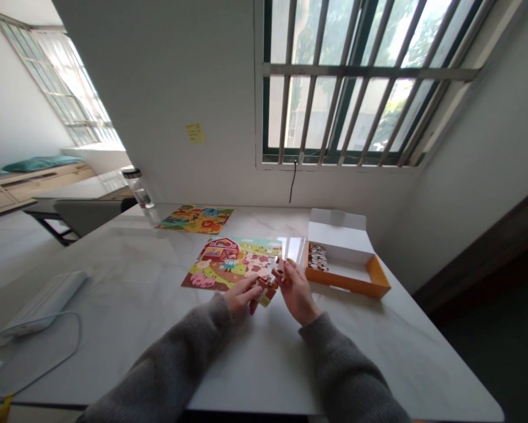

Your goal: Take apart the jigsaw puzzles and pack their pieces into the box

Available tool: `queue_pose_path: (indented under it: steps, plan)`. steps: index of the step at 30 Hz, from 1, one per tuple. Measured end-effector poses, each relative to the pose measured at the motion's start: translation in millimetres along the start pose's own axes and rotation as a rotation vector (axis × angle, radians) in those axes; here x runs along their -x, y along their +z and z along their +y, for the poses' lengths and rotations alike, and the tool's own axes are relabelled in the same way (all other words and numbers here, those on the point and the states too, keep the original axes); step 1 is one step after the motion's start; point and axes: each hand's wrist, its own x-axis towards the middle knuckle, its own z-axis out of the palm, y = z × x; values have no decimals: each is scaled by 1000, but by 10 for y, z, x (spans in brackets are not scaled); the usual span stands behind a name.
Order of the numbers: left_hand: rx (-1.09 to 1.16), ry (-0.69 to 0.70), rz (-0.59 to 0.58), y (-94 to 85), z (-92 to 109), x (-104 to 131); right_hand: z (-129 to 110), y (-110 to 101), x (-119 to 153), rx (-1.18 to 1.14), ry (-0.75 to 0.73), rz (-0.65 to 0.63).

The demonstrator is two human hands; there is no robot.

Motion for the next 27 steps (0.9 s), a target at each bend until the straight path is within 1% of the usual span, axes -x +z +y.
queue_pose_path:
  steps: [2, 4, 5, 7, 9, 10, 13, 15, 17, 18, 20, 22, 24, 25, 27]
  plan:
    - [42, 39, 115, -2, 33, -36, 39, -9, 26, 129, -24, -24]
    - [117, 45, 185, -28, 46, -76, 89, -13, 56, 263, -44, -102]
    - [157, 30, 189, -46, 40, -91, 114, -16, 66, 322, -59, -132]
    - [186, -12, 168, -79, 6, -106, 153, -24, 76, 425, -105, -132]
    - [85, -40, 145, -91, -49, -97, 177, -23, 77, 534, -149, -124]
    - [11, -45, 142, -88, -77, -86, 186, -15, 79, 571, -164, -140]
    - [-181, -14, 156, -68, -139, -52, 215, 36, 97, 559, -173, -250]
    - [-219, 13, 141, -81, -151, -49, 232, 69, 108, 507, -170, -307]
    - [-218, 44, 154, -148, -144, -66, 237, 71, 102, 488, -177, -285]
    - [-215, 59, 196, -204, -137, -78, 236, 55, 90, 506, -179, -236]
    - [-242, 61, 358, -347, -125, -102, 233, -4, 54, 614, -169, -107]
    - [-303, -8, 533, -498, -125, -118, 245, -71, 20, 806, -150, -30]
    - [-343, -89, 607, -612, -142, -123, 277, -107, 8, 983, -149, -54]
    - [-353, -117, 613, -648, -154, -122, 298, -107, 12, 1030, -157, -89]
    - [-365, -135, 597, -677, -179, -118, 333, -76, 36, 1014, -167, -148]
